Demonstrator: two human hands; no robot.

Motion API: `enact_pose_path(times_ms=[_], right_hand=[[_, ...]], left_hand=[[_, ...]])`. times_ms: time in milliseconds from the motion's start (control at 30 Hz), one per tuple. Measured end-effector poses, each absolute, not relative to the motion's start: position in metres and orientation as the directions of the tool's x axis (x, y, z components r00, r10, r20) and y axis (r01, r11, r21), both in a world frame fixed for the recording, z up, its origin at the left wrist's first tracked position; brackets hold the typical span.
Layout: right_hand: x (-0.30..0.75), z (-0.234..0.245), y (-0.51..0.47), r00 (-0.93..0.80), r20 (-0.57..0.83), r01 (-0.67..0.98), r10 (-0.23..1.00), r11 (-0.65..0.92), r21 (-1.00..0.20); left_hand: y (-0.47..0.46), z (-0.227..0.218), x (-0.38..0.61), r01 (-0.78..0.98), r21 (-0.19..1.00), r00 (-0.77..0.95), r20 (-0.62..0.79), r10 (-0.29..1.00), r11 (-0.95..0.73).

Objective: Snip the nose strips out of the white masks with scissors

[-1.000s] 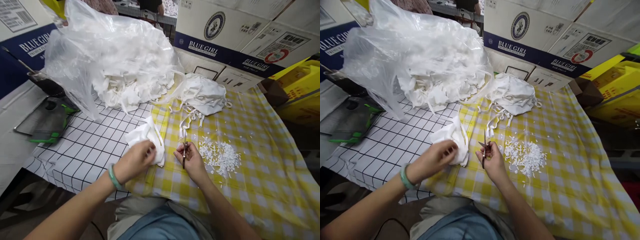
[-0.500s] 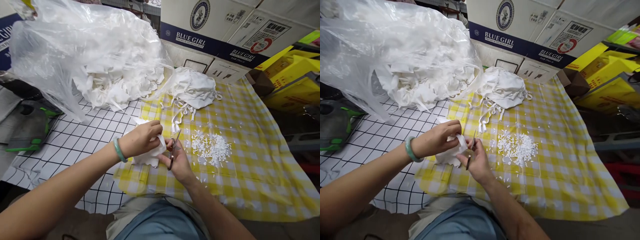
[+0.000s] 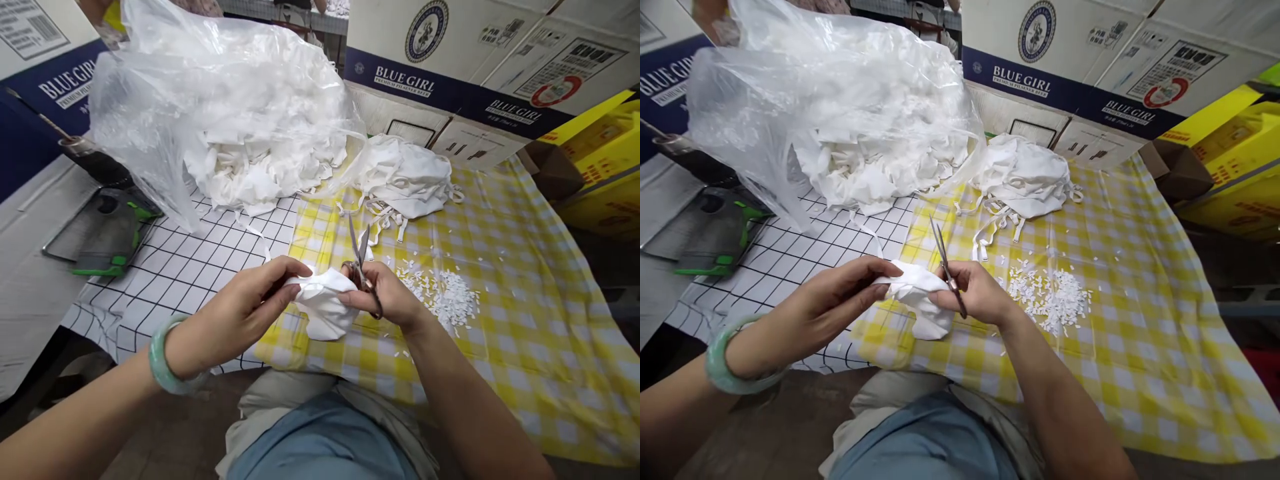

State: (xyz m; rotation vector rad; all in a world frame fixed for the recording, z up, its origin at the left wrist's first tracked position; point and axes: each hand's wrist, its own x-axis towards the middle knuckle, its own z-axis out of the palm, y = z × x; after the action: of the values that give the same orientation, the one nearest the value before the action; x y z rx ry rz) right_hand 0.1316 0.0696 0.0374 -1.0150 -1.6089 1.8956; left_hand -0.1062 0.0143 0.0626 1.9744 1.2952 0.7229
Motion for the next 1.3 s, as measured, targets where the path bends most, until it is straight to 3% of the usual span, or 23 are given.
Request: enact_pose_path(times_ms=[100, 167, 300, 400, 500, 667, 767, 867, 1000, 1167, 1300], right_hand=[[0.142, 0.05, 0.076, -0.714, -0.283, 0.16, 0.64, -0.244, -0.956], [0.148, 0.055, 0.08, -0.753, -0.295, 0.199, 0.589, -0.223, -0.954], [0.155, 0.057, 0.086, -0.764, -0.337, 0.267, 0.55, -0.206, -0.941], [0.157, 0.053, 0.09, -0.758, -0.349, 0.281, 0.551, -0.207, -0.937], [0.152, 0.047, 0.088, -0.704, -0.323, 0.269, 0.632, -0.183, -0.946], [0.118, 0.019, 0.049, -0.318, -0.004, 0.018, 0.948, 0.002, -1.0], [0.102, 0.0, 0.027, -0.196, -0.07, -0.125, 0.978, -0.095, -0.988], [0.107, -0.003, 0.03, -0.253, -0.213, -0.211, 0.944, -0.269, -0.94], [0.128, 0.021, 0.059, -0.416, -0.211, -0.303, 0.884, -0.354, -0.885], [0.119, 0.036, 0.088, -0.577, -0.148, -0.281, 0.803, -0.365, -0.888], [0.101, 0.024, 0.094, -0.635, -0.187, -0.261, 0.749, -0.437, -0.861]], left_hand=[[0.018, 0.069, -0.1, 0.572, 0.734, 0.439, 0.103, 0.893, -0.366], [0.022, 0.073, -0.095, 0.5, 0.772, 0.456, 0.15, 0.877, -0.392], [0.028, 0.074, -0.086, 0.366, 0.925, 0.473, -0.095, 0.876, -0.097], [0.031, 0.07, -0.081, 0.44, 0.891, 0.494, -0.141, 0.858, -0.107], [0.032, 0.069, -0.078, 0.464, 0.869, 0.482, -0.084, 0.872, -0.172], [0.04, 0.074, -0.079, 0.301, 0.926, 0.295, -0.319, 0.901, 0.229], [0.047, 0.072, -0.088, 0.169, 0.932, 0.269, -0.357, 0.895, 0.321], [0.05, 0.069, -0.098, 0.234, 0.917, 0.378, -0.392, 0.839, 0.323], [0.039, 0.069, -0.1, 0.331, 0.928, 0.564, -0.341, 0.752, 0.172], [0.02, 0.075, -0.088, 0.307, 0.946, 0.489, -0.251, 0.835, 0.104], [0.016, 0.075, -0.084, 0.258, 0.964, 0.412, -0.174, 0.894, 0.069]])
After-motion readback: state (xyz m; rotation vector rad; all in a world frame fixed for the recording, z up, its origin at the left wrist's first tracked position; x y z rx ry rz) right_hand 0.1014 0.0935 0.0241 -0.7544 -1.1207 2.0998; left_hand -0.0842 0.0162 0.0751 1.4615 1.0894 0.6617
